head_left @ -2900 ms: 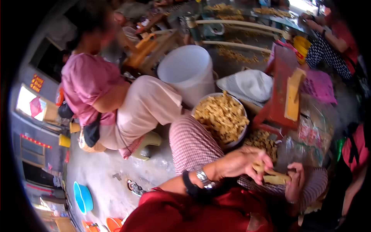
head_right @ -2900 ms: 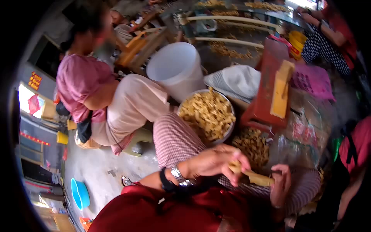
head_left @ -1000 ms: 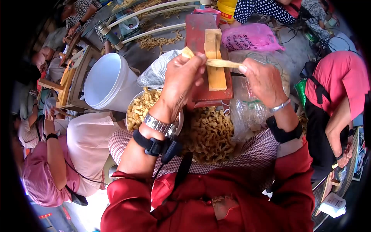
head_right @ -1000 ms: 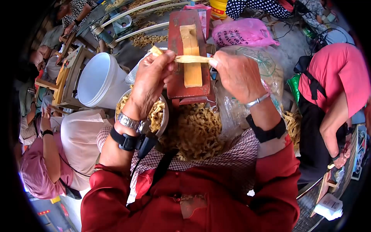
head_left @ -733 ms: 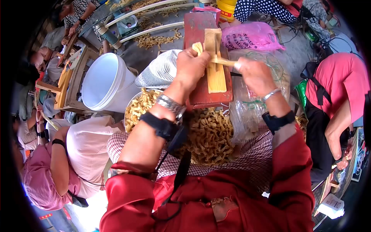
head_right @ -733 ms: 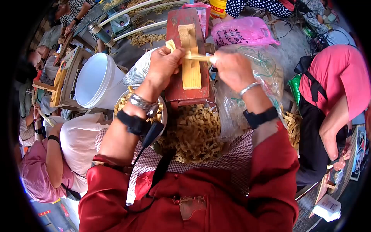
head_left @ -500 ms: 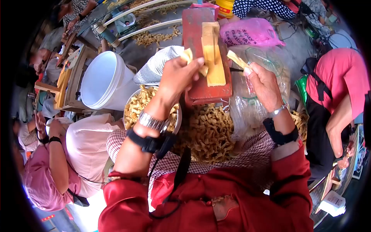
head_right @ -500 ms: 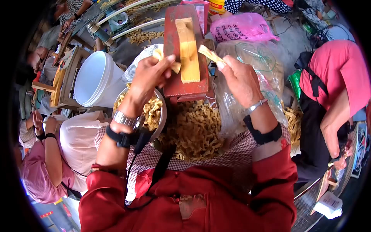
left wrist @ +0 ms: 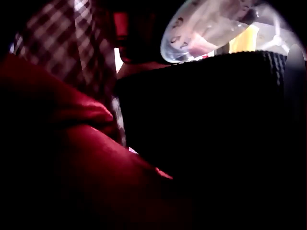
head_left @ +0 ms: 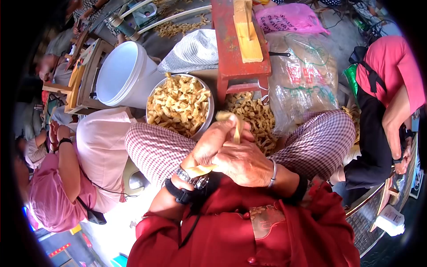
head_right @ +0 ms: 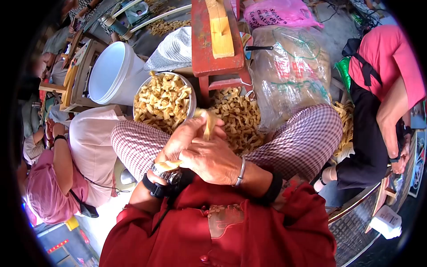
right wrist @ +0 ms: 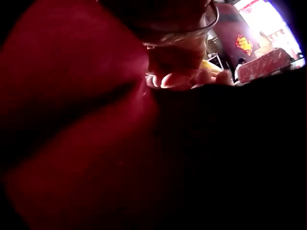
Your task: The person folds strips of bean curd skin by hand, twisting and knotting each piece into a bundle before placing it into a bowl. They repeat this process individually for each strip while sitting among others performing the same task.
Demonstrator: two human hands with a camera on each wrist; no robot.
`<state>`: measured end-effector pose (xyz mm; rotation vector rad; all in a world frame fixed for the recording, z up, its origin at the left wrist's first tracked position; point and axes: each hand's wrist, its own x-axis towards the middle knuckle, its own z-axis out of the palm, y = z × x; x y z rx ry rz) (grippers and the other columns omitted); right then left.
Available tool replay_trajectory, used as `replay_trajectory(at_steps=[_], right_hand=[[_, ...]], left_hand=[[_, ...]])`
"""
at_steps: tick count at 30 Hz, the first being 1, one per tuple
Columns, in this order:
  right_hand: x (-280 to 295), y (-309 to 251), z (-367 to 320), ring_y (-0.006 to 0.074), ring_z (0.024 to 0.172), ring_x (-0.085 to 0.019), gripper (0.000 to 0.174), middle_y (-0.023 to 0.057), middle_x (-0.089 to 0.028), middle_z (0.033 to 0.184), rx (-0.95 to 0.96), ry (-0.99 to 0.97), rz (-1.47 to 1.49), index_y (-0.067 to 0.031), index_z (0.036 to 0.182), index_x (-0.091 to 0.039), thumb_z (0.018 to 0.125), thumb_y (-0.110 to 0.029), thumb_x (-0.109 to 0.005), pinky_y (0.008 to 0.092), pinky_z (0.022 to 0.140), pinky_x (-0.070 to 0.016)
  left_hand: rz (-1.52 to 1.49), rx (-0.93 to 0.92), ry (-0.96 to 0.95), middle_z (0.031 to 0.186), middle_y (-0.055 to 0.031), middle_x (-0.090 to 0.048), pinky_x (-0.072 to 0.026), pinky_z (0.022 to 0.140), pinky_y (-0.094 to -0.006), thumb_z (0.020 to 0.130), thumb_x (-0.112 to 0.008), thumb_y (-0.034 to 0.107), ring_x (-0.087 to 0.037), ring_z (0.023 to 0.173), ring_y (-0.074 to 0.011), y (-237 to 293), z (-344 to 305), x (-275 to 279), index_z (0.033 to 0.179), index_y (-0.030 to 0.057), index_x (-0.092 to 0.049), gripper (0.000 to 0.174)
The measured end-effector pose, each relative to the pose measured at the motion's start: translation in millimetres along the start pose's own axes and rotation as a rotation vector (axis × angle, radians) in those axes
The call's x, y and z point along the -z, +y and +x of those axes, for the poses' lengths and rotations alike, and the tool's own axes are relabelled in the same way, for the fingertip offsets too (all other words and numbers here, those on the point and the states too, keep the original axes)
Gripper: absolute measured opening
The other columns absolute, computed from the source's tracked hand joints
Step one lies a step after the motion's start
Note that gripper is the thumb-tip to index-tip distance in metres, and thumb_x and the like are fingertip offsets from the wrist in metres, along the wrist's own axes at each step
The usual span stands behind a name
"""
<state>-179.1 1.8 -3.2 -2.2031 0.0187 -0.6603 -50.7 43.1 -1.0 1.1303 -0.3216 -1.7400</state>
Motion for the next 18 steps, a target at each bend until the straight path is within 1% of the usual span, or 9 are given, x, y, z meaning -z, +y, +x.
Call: replay_trajectory(at_steps=[3, 6, 7, 8, 10, 11, 14, 15, 18], right_hand=[[-3.3, -7.1, -5.8, 0.0283, 0.073, -0.058, 0.014, 0.0093, -0.054, 0.073, -0.253, -0.109, 0.264, -0.0050, 0.086, -0.051, 0.090, -0.018, -0.052, 0.0368, 0.065, -0.0437], [-4.8, -8.9, -6.4, 0.0149, 0.060, -0.056, 0.025, 0.0046, -0.056, 0.071, -0.455, -0.025, 0.699, -0.0016, 0.087, -0.052, 0.096, -0.024, -0.047, 0.0268, 0.056, -0.0450], [-1.6, -9.4, -9.0, 0.0081, 0.060, -0.054, 0.028, 0.0019, -0.056, 0.072, -0.554, -0.029, 0.795, -0.0018, 0.088, -0.054, 0.098, -0.026, -0.043, 0.0217, 0.056, -0.0448], [-3.7, -5.1, -11.7, 0.0086, 0.061, -0.054, 0.029, 0.0016, -0.055, 0.071, -0.569, 0.001, 0.854, -0.0026, 0.091, -0.054, 0.099, -0.027, -0.041, 0.0213, 0.057, -0.0450], [-3.4, -2.6, -13.4, 0.0092, 0.063, -0.055, 0.029, 0.0008, -0.054, 0.070, -0.569, 0.102, 1.006, -0.0026, 0.094, -0.053, 0.099, -0.029, -0.041, 0.0215, 0.057, -0.0458], [0.1, 0.1, -15.3, 0.0102, 0.066, -0.057, 0.031, 0.0024, -0.054, 0.074, -0.547, 0.091, 1.037, -0.0017, 0.099, -0.051, 0.099, -0.031, -0.041, 0.0224, 0.057, -0.0473], [7.4, -5.8, -11.4, 0.0120, 0.070, -0.058, 0.031, 0.0061, -0.054, 0.081, -0.545, 0.328, 1.155, -0.0013, 0.102, -0.049, 0.099, -0.031, -0.041, 0.0232, 0.058, -0.0496], [7.4, -3.4, -10.6, 0.0125, 0.072, -0.058, 0.031, 0.0054, -0.054, 0.080, -0.524, 0.403, 1.084, -0.0021, 0.103, -0.050, 0.099, -0.032, -0.040, 0.0228, 0.058, -0.0493], [12.5, -0.7, -11.3, 0.0152, 0.076, -0.059, 0.026, 0.0092, -0.059, 0.084, -0.573, 0.451, 0.446, 0.0005, 0.092, -0.055, 0.097, -0.023, -0.045, 0.0257, 0.060, -0.0480]], left_hand=[[-0.240, -0.019, -0.111, 0.088, -0.0101, -0.063, -0.0511, 0.075, -0.0307, 0.098, -0.040, 0.038, -0.059, 0.074, -0.0166, -8.0, 5.7, 19.4, 0.115, -0.0005, -0.052, 0.044], [-0.027, -0.086, 0.009, 0.081, -0.0071, -0.057, -0.0510, 0.055, -0.0271, 0.100, -0.035, 0.037, -0.056, 0.066, -0.0158, -3.3, -11.8, 11.0, 0.109, 0.0004, -0.053, 0.042], [-0.120, -0.057, 0.033, 0.080, -0.0063, -0.054, -0.0485, 0.040, -0.0279, 0.099, -0.035, 0.040, -0.055, 0.054, -0.0174, 3.5, -21.1, 1.0, 0.111, 0.0004, -0.050, 0.044], [-0.131, -0.125, 0.001, 0.076, -0.0081, -0.054, -0.0460, 0.032, -0.0308, 0.099, -0.034, 0.041, -0.052, 0.042, -0.0199, 0.2, -23.3, -1.0, 0.111, -0.0008, -0.048, 0.046], [-0.140, -0.145, -0.043, 0.071, -0.0101, -0.053, -0.0458, 0.031, -0.0328, 0.099, -0.033, 0.040, -0.049, 0.037, -0.0220, -0.6, -22.6, 2.6, 0.106, -0.0009, -0.047, 0.044], [-0.170, -0.152, 0.037, 0.050, -0.0076, -0.044, -0.0451, 0.030, -0.0340, 0.100, -0.031, 0.037, -0.050, 0.035, -0.0217, -0.5, -23.1, -0.6, 0.098, 0.0017, -0.049, 0.040], [-0.481, -0.135, 0.189, 0.056, 0.0013, -0.036, -0.0340, 0.045, -0.0219, 0.100, -0.033, 0.032, -0.037, 0.046, -0.0127, -2.4, -12.5, 10.1, 0.084, 0.0061, -0.046, 0.033], [-0.445, -0.153, 0.134, 0.060, 0.0032, -0.035, -0.0274, 0.050, -0.0199, 0.099, -0.034, 0.028, -0.029, 0.052, -0.0101, -5.6, -12.7, 15.3, 0.081, 0.0075, -0.045, 0.030], [-0.429, -0.170, -0.064, 0.066, 0.0016, -0.037, -0.0312, 0.049, -0.0216, 0.097, -0.040, 0.019, -0.034, 0.055, -0.0089, -5.9, -14.0, 24.5, 0.078, 0.0075, -0.042, 0.022]])
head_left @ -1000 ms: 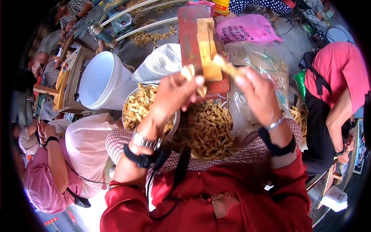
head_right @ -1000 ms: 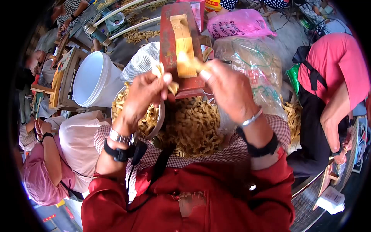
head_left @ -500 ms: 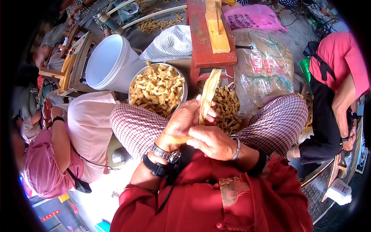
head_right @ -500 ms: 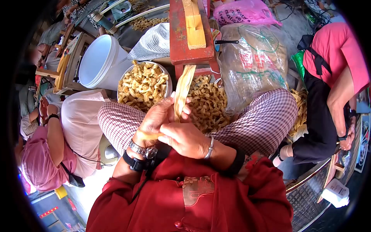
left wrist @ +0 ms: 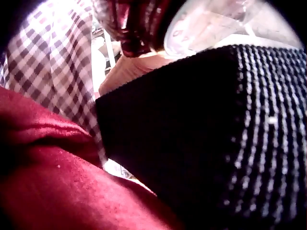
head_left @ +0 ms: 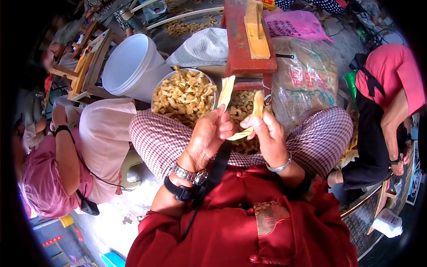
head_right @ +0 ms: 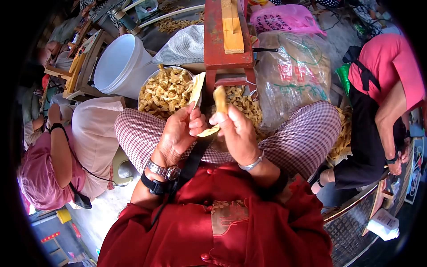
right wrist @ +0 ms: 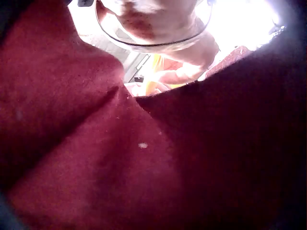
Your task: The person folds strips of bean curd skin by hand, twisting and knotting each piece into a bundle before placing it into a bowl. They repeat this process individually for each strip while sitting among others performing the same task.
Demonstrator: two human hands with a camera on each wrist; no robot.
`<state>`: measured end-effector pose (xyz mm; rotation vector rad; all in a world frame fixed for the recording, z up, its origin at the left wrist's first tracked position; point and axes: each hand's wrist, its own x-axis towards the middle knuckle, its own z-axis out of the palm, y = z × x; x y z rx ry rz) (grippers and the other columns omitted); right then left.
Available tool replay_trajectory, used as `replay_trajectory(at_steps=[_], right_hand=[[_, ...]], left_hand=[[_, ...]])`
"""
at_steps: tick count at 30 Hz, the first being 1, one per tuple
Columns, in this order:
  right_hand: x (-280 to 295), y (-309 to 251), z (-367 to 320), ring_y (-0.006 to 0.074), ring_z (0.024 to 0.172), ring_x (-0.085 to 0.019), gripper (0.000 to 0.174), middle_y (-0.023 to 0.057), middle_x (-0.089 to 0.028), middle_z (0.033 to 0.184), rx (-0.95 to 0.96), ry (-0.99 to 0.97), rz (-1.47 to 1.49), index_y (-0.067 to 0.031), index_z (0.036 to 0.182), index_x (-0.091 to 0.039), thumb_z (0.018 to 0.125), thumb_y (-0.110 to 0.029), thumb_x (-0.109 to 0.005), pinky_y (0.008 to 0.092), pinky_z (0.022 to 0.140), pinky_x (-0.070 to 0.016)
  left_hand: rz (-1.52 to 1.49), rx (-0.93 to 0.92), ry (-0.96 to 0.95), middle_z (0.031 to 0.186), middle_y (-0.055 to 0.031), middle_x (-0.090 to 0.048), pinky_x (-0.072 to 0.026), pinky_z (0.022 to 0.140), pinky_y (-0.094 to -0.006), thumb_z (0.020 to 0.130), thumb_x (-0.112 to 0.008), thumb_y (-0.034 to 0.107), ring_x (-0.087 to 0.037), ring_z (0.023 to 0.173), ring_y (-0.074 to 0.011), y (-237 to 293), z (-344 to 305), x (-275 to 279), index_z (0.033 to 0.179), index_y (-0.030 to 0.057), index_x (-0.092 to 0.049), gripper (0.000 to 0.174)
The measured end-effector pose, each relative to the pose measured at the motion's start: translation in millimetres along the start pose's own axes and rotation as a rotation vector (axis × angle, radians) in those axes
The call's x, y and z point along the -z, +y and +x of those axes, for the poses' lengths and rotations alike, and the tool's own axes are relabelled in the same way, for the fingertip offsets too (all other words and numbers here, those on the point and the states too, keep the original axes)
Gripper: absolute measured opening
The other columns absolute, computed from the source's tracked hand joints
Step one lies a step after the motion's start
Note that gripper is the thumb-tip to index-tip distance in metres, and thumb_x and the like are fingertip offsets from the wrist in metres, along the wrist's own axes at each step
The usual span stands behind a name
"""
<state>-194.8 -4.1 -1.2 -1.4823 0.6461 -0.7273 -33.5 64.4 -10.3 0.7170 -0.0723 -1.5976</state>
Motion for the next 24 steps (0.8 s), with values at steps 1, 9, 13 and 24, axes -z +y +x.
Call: replay_trajectory(at_steps=[1, 9, 13, 24], right_hand=[[0.5, -0.9, 2.7, 0.0194, 0.076, -0.059, 0.022, 0.0113, -0.060, 0.087, 0.197, 0.019, -0.181, 0.0010, 0.090, -0.056, 0.095, -0.019, -0.047, 0.0286, 0.062, -0.0482], [-8.6, -3.0, 28.6, 0.0307, 0.090, -0.060, 0.011, 0.0122, -0.062, 0.098, 0.729, -0.007, -0.603, 0.0005, 0.091, -0.054, 0.081, -0.004, -0.055, 0.0364, 0.072, -0.0502], [-12.6, 5.3, 26.5, 0.0353, 0.063, -0.056, 0.008, 0.0152, -0.054, 0.071, 0.486, 0.064, -0.580, -0.0025, 0.083, -0.050, 0.083, -0.009, -0.055, 0.0427, 0.055, -0.0436], [6.8, 32.8, 31.7, 0.0344, 0.073, -0.060, 0.018, 0.0176, -0.061, 0.083, 0.081, -0.352, -0.319, -0.0013, 0.096, -0.052, 0.082, -0.011, -0.059, 0.0384, 0.060, -0.0471]], left_hand=[[0.034, -0.015, 0.046, 0.067, 0.0020, -0.039, -0.0297, 0.047, -0.0208, 0.097, -0.040, 0.019, -0.034, 0.055, -0.0076, -1.5, -0.3, -4.2, 0.079, 0.0069, -0.044, 0.022], [0.347, 0.017, 0.011, 0.065, 0.0031, -0.042, -0.0265, 0.045, -0.0200, 0.093, -0.040, 0.016, -0.036, 0.053, -0.0064, -6.1, -9.4, -13.8, 0.073, 0.0084, -0.047, 0.023], [0.248, 0.048, -0.137, 0.071, 0.0030, -0.050, -0.0367, 0.056, -0.0193, 0.092, -0.054, 0.018, -0.044, 0.059, -0.0074, 3.6, -16.2, -9.5, 0.087, 0.0053, -0.056, 0.014], [1.474, -0.912, 0.068, 0.115, -0.0151, -0.054, -0.0448, 0.082, -0.0308, 0.077, -0.066, -0.001, -0.055, 0.099, -0.0255, -0.7, -18.7, -18.5, 0.085, 0.0002, -0.057, 0.012]])
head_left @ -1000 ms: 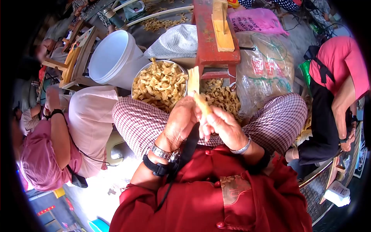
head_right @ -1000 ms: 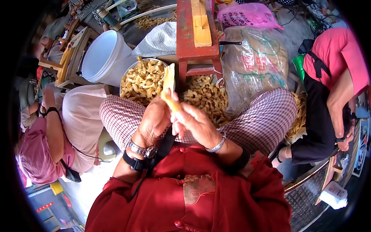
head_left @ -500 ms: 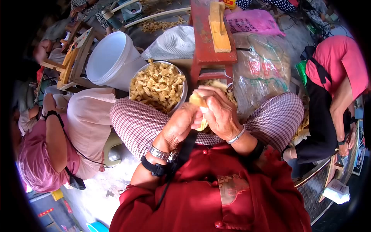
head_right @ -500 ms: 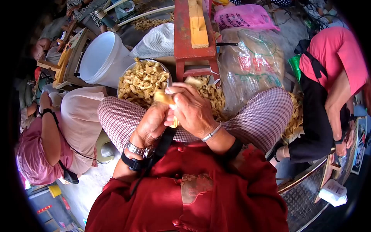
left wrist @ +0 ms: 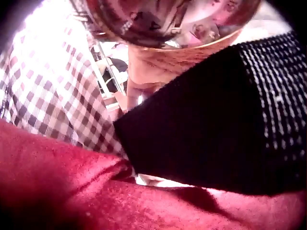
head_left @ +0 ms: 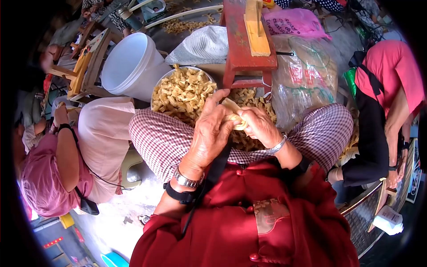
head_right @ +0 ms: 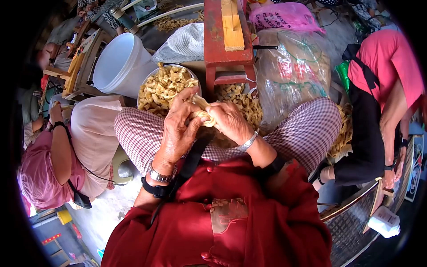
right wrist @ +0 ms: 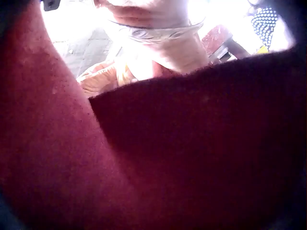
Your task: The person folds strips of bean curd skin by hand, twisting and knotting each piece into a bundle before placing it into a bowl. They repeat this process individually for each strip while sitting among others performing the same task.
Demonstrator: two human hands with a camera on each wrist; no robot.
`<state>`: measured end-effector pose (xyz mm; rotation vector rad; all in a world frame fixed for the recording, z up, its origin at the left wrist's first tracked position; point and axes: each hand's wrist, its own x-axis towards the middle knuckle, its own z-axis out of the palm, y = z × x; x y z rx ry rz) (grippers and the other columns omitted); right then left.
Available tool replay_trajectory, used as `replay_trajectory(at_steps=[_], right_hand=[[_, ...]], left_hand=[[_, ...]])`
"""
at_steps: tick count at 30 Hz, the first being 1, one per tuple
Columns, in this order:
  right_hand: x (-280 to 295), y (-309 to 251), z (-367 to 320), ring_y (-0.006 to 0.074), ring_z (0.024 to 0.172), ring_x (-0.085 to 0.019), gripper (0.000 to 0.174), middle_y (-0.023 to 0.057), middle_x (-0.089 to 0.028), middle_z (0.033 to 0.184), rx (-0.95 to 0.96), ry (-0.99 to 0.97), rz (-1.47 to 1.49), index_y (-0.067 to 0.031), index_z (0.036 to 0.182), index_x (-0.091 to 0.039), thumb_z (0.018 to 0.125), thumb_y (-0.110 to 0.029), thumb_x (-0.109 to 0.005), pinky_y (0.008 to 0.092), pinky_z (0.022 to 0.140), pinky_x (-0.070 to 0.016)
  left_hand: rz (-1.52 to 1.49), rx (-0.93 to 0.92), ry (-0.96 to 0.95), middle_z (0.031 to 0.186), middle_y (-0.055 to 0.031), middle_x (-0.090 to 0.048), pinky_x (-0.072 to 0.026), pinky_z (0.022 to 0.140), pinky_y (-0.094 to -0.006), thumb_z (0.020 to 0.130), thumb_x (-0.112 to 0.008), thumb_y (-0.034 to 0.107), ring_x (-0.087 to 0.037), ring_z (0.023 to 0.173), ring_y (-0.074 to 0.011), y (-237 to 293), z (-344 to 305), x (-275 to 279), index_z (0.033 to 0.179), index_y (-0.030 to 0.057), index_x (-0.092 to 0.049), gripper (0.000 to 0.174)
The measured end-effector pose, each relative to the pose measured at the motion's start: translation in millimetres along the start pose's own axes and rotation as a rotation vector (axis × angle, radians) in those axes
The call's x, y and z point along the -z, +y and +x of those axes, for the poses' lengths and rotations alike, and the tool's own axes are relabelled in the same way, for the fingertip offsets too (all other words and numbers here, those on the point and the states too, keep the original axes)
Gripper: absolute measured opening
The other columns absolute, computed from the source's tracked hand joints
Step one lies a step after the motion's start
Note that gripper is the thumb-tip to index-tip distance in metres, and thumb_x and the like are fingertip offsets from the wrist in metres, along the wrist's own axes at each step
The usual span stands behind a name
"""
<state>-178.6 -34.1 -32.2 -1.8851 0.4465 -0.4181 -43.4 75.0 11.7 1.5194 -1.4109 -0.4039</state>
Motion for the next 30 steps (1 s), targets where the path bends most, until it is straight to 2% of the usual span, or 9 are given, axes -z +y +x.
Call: replay_trajectory(at_steps=[3, 6, 8, 13, 17, 20, 24, 25, 30], right_hand=[[5.0, -12.8, -0.3, 0.0304, 0.072, -0.060, 0.019, 0.0159, -0.060, 0.083, -0.148, -0.041, 0.155, -0.0018, 0.098, -0.052, 0.084, -0.013, -0.059, 0.0361, 0.062, -0.0473], [3.4, -21.5, -0.4, 0.0241, 0.069, -0.059, 0.018, 0.0135, -0.059, 0.079, -0.150, 0.046, 0.146, -0.0018, 0.098, -0.052, 0.089, -0.016, -0.057, 0.0333, 0.062, -0.0463], [-0.9, -22.4, -3.3, 0.0197, 0.067, -0.056, 0.022, 0.0113, -0.056, 0.078, 0.050, 0.154, 0.073, -0.0024, 0.099, -0.052, 0.093, -0.023, -0.054, 0.0314, 0.062, -0.0449], [-0.8, -38.5, -8.8, 0.0174, 0.069, -0.057, 0.022, 0.0089, -0.057, 0.080, 0.176, 0.243, 0.105, -0.0027, 0.100, -0.052, 0.095, -0.024, -0.050, 0.0300, 0.064, -0.0452], [9.9, -39.9, -15.4, 0.0137, 0.066, -0.055, 0.026, 0.0059, -0.056, 0.075, 0.113, 0.165, 0.230, -0.0018, 0.097, -0.052, 0.097, -0.027, -0.046, 0.0277, 0.060, -0.0435], [6.4, -28.4, -19.6, 0.0098, 0.060, -0.049, 0.030, 0.0026, -0.052, 0.068, 0.055, 0.160, 0.311, -0.0019, 0.096, -0.053, 0.098, -0.031, -0.044, 0.0243, 0.054, -0.0393], [1.9, -26.0, -20.0, 0.0054, 0.054, -0.040, 0.029, -0.0017, -0.043, 0.064, -0.027, 0.171, 0.414, -0.0035, 0.097, -0.053, 0.098, -0.031, -0.045, 0.0210, 0.048, -0.0331], [-0.3, -25.8, -19.5, 0.0050, 0.054, -0.040, 0.028, -0.0016, -0.046, 0.066, -0.020, 0.175, 0.420, -0.0035, 0.098, -0.052, 0.097, -0.030, -0.045, 0.0207, 0.048, -0.0335], [-8.0, -30.9, -17.3, 0.0039, 0.056, -0.044, 0.025, 0.0009, -0.056, 0.080, -0.113, 0.237, 0.356, -0.0032, 0.108, -0.046, 0.097, -0.025, -0.047, 0.0193, 0.051, -0.0376]], left_hand=[[0.018, -0.043, 0.027, 0.103, -0.0120, -0.058, -0.0464, 0.077, -0.0300, 0.079, -0.065, -0.001, -0.058, 0.090, -0.0215, 0.4, 0.6, -3.3, 0.085, -0.0001, -0.055, 0.011], [-0.116, 0.300, -0.032, 0.085, -0.0070, -0.059, -0.0477, 0.068, -0.0271, 0.082, -0.062, -0.003, -0.058, 0.077, -0.0150, 4.8, -1.9, -0.4, 0.085, 0.0002, -0.054, 0.009], [-0.653, 0.439, 0.011, 0.079, 0.0018, -0.056, -0.0417, 0.058, -0.0211, 0.085, -0.064, 0.004, -0.047, 0.064, -0.0047, -5.3, -2.8, -4.2, 0.093, 0.0039, -0.053, 0.013], [-1.399, 0.555, -0.079, 0.083, 0.0014, -0.058, -0.0402, 0.063, -0.0189, 0.086, -0.064, 0.012, -0.046, 0.064, -0.0061, -2.8, 3.7, 3.1, 0.111, 0.0026, -0.055, 0.027], [-1.402, 0.485, -0.233, 0.091, -0.0016, -0.061, -0.0427, 0.071, -0.0199, 0.087, -0.062, 0.010, -0.050, 0.071, -0.0079, 13.8, 5.8, 8.4, 0.123, 0.0018, -0.051, 0.039], [-1.015, 0.533, -0.159, 0.088, -0.0009, -0.059, -0.0437, 0.077, -0.0207, 0.084, -0.067, 0.014, -0.054, 0.077, -0.0104, 24.2, 4.4, 3.6, 0.120, -0.0002, -0.053, 0.041], [-0.168, -0.035, -0.077, 0.103, -0.0071, -0.057, -0.0455, 0.083, -0.0264, 0.083, -0.068, 0.014, -0.056, 0.092, -0.0151, 5.4, 3.1, -7.7, 0.123, 0.0007, -0.052, 0.045], [-0.131, -0.029, -0.033, 0.099, -0.0128, -0.060, -0.0468, 0.083, -0.0338, 0.080, -0.067, 0.012, -0.060, 0.091, -0.0282, 10.1, 2.8, -10.6, 0.120, -0.0006, -0.053, 0.044], [-0.485, 0.345, -0.066, 0.097, -0.0105, -0.061, -0.0490, 0.075, -0.0292, 0.093, -0.052, 0.024, -0.061, 0.084, -0.0218, 5.0, -3.8, -19.5, 0.120, -0.0013, -0.052, 0.037]])
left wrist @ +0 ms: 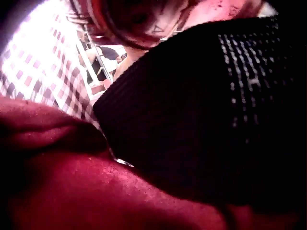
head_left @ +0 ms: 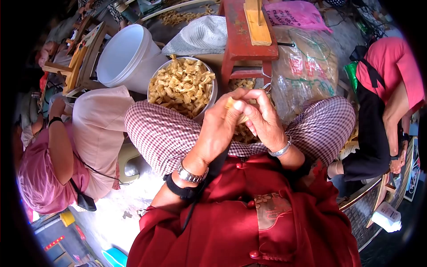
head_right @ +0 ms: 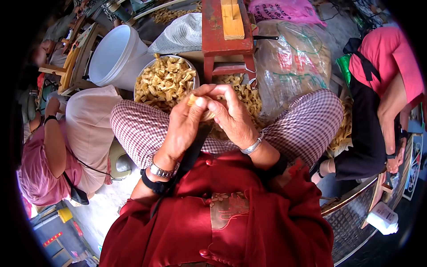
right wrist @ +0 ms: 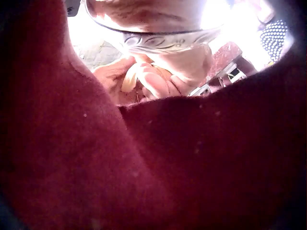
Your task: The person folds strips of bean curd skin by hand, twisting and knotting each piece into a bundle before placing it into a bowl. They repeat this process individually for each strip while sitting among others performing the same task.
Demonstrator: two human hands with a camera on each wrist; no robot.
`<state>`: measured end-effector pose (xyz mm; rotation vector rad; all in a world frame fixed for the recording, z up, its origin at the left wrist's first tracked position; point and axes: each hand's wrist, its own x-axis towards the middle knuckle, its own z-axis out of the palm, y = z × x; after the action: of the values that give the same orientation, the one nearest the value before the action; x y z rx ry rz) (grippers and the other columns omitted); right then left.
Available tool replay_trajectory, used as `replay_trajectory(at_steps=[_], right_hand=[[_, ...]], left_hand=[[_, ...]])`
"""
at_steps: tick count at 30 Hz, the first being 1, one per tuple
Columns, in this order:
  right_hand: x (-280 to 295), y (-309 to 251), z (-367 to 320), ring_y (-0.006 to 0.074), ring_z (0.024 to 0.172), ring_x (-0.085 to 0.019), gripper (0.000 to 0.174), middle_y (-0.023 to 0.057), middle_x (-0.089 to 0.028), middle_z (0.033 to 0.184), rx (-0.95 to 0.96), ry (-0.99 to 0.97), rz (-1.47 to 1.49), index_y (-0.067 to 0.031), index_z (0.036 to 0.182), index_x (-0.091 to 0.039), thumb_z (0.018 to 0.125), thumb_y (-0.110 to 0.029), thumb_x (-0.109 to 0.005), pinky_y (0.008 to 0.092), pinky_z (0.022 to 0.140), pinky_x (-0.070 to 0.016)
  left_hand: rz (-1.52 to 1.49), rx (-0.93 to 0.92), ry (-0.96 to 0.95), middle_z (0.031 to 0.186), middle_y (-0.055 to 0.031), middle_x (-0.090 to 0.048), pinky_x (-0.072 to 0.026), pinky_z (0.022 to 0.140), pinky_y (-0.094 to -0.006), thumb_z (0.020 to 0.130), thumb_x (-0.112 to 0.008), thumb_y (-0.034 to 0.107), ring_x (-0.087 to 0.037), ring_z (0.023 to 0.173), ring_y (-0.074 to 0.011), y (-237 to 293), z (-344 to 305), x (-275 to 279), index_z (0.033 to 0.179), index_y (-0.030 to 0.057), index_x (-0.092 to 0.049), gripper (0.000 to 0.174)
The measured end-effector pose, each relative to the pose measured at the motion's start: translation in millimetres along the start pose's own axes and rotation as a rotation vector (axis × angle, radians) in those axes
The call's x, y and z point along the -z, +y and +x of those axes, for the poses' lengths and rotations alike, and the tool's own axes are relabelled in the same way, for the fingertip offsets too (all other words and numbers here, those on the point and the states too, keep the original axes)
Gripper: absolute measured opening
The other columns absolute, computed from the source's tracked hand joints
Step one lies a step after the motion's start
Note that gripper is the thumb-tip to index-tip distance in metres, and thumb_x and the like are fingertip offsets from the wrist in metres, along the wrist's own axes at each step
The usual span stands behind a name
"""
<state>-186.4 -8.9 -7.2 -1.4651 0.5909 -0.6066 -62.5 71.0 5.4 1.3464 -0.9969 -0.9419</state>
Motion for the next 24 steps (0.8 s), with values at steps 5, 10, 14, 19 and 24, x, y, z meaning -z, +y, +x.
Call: replay_trajectory(at_steps=[5, 10, 14, 19, 24], right_hand=[[0.5, -0.6, -5.6, 0.0064, 0.062, -0.047, 0.027, 0.0047, -0.057, 0.091, -0.011, 0.009, 0.360, -0.0037, 0.112, -0.044, 0.098, -0.026, -0.045, 0.0200, 0.053, -0.0393], [40.6, -1.2, -18.1, 0.0066, 0.063, -0.043, 0.026, -0.0011, -0.052, 0.080, -0.024, 0.106, -0.014, -0.0039, 0.099, -0.055, 0.096, -0.029, -0.049, 0.0219, 0.054, -0.0379], [53.5, -6.4, -24.9, 0.0048, 0.060, -0.045, 0.017, 0.0011, -0.054, 0.071, 0.136, 0.019, -0.415, -0.0007, 0.088, -0.059, 0.090, -0.018, -0.060, 0.0218, 0.052, -0.0368], [51.5, -1.8, -23.2, 0.0071, 0.055, -0.044, 0.013, 0.0038, -0.053, 0.065, 0.179, 0.082, -0.467, 0.0009, 0.086, -0.059, 0.086, -0.011, -0.064, 0.0237, 0.051, -0.0371], [44.8, -1.7, -23.3, 0.0148, 0.050, -0.046, 0.014, 0.0081, -0.052, 0.062, 0.230, 0.053, -0.571, -0.0003, 0.086, -0.060, 0.085, -0.013, -0.065, 0.0282, 0.049, -0.0384]], left_hand=[[-0.721, 0.252, -0.202, 0.092, -0.0112, -0.062, -0.0520, 0.062, -0.0292, 0.098, -0.039, 0.038, -0.061, 0.073, -0.0174, 6.7, 1.0, 5.3, 0.114, -0.0026, -0.055, 0.046], [-1.029, 0.294, -0.179, 0.089, -0.0058, -0.055, -0.0521, 0.064, -0.0323, 0.096, -0.045, 0.035, -0.051, 0.066, -0.0131, 6.4, 4.9, 30.8, 0.108, -0.0025, -0.057, 0.041], [-0.978, 0.324, -0.147, 0.090, -0.0054, -0.054, -0.0522, 0.062, -0.0309, 0.096, -0.044, 0.037, -0.050, 0.066, -0.0117, 12.1, 6.0, 27.5, 0.109, -0.0041, -0.056, 0.044], [-0.498, 0.369, -0.115, 0.080, -0.0062, -0.057, -0.0455, 0.048, -0.0216, 0.096, -0.043, 0.042, -0.049, 0.055, -0.0087, 2.8, 8.2, 19.2, 0.118, -0.0063, -0.051, 0.053], [-0.470, 0.366, -0.049, 0.065, -0.0009, -0.052, -0.0328, 0.038, -0.0174, 0.093, -0.056, 0.024, -0.037, 0.044, -0.0032, 1.9, 4.5, 16.9, 0.102, -0.0022, -0.058, 0.028]])
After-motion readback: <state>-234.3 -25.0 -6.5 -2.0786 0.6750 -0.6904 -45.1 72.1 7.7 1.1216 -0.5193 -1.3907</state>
